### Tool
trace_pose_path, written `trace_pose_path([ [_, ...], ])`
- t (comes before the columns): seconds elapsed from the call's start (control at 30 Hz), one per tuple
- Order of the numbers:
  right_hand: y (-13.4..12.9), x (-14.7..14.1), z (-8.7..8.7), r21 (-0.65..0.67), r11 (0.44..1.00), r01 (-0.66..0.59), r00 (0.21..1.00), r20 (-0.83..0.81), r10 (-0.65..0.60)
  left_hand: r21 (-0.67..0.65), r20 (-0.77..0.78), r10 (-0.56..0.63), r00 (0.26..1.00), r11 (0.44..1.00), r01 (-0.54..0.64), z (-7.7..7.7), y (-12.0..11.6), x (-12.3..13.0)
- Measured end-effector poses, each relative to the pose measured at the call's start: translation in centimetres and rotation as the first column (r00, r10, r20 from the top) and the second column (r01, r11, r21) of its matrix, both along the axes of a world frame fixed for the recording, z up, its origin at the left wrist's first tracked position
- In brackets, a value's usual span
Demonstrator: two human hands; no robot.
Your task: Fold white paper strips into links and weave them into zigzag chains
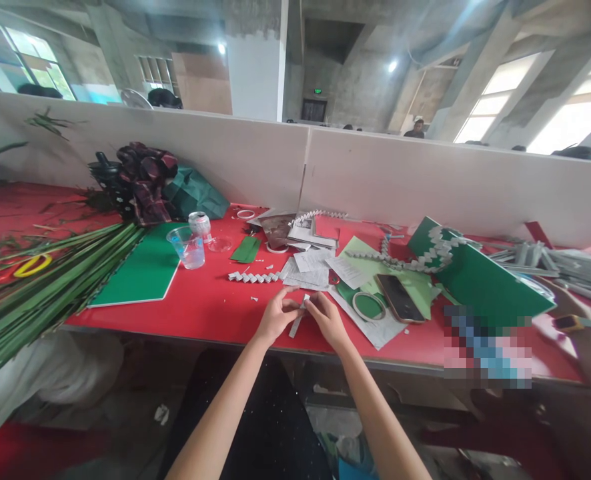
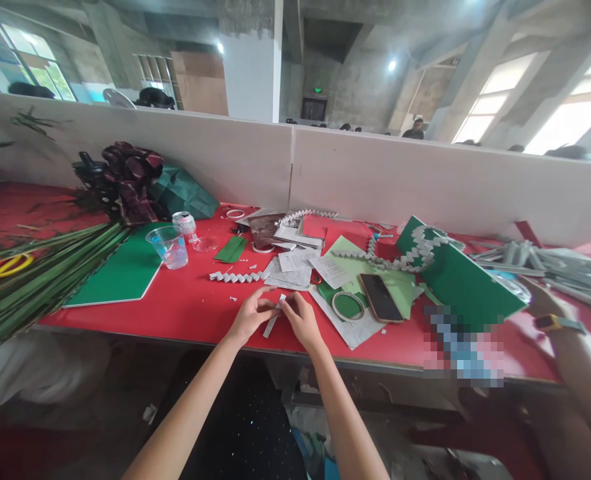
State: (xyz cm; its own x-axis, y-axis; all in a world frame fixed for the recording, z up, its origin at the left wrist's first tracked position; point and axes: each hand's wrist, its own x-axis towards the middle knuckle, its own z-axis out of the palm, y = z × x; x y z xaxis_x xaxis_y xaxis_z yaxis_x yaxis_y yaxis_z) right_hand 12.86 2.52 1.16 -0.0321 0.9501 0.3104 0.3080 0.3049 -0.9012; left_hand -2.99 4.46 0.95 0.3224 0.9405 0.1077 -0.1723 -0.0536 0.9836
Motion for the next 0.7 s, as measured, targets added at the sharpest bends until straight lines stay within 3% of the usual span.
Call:
trace_pose_path([
  [0.3, 0.15, 0.22, 0.31, -0.054, 0.998, -0.037, 0.998, -0.055, 0.034, 0.089, -0.111, 0.067, 0.992, 0.994, -0.057, -0.45, 0.22, 0.24],
  [0.47, 0.50, 0.48, -0.05, -0.020, 0.996, -0.089, 0.995, -0.054, 0.088, 0.115, -0.138, 0.072, 0.988, 0.992, -0.057, -0.86, 0.53, 0.36],
  [0.7, 0.55, 0.41, 0.26, -0.045, 0.998, -0.047, 0.997, -0.065, 0.044, 0.143, -0.128, 0.053, 0.990, 0.989, -0.034, -0.86, 0.48, 0.36],
])
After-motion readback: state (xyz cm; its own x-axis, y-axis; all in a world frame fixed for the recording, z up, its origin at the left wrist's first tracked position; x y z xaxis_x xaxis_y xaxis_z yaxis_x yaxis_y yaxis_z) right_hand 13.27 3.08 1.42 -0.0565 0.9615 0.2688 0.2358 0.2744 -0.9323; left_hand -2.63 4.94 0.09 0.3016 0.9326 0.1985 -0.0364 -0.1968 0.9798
